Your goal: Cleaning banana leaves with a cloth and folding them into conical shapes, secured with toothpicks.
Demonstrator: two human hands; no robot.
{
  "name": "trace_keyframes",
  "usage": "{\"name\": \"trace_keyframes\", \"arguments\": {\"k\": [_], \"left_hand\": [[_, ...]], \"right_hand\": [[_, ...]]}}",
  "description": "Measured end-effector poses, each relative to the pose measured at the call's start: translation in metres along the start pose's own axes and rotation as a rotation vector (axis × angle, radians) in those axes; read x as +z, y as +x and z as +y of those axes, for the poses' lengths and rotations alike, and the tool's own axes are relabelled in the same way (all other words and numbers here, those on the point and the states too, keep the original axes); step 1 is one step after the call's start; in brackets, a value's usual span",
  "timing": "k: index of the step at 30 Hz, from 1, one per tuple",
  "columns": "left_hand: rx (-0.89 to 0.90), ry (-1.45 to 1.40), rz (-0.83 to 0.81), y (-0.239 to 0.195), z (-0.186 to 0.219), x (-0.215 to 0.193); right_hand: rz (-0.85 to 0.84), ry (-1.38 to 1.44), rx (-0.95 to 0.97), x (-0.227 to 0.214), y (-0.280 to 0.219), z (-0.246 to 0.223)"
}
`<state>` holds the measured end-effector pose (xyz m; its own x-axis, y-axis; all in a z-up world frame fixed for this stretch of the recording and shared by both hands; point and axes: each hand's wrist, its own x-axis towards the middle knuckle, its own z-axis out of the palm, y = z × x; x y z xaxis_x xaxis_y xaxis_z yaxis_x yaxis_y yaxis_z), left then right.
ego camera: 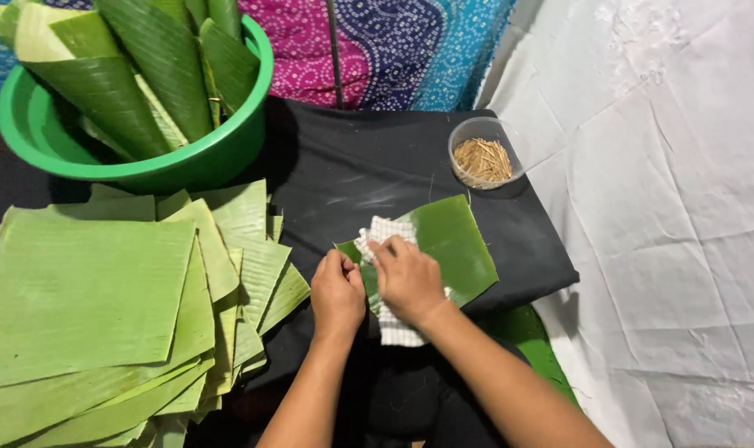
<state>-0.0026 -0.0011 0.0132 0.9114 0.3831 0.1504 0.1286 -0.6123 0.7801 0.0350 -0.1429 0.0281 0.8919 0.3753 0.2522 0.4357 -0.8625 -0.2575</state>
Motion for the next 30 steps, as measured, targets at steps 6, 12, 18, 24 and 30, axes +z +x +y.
{"name": "trace_keyframes", "arguments": {"k": [6,12,18,24,30], "left_hand": [[0.013,-0.017,0.018,-0.002,0.007,-0.003],[0.050,-0.025,0.055,-0.003,0.006,-0.001],[0.066,-0.043,0.072,-0.001,-0.002,0.002],[0.085,-0.055,0.105,-0.002,0.010,-0.008],[0.070,0.004,0.074,0.001,0.002,0.002]], "right_hand": [[0.005,-0.062,0.235,-0.032,0.001,0.076],[0.147,-0.154,0.347,-0.029,-0.006,0.128],[0.152,-0.022,0.152,-0.041,0.002,0.023],[-0.027,0.070,-0.123,-0.003,0.002,-0.035],[-0.084,0.040,0.015,-0.011,0.009,0.006]]}}
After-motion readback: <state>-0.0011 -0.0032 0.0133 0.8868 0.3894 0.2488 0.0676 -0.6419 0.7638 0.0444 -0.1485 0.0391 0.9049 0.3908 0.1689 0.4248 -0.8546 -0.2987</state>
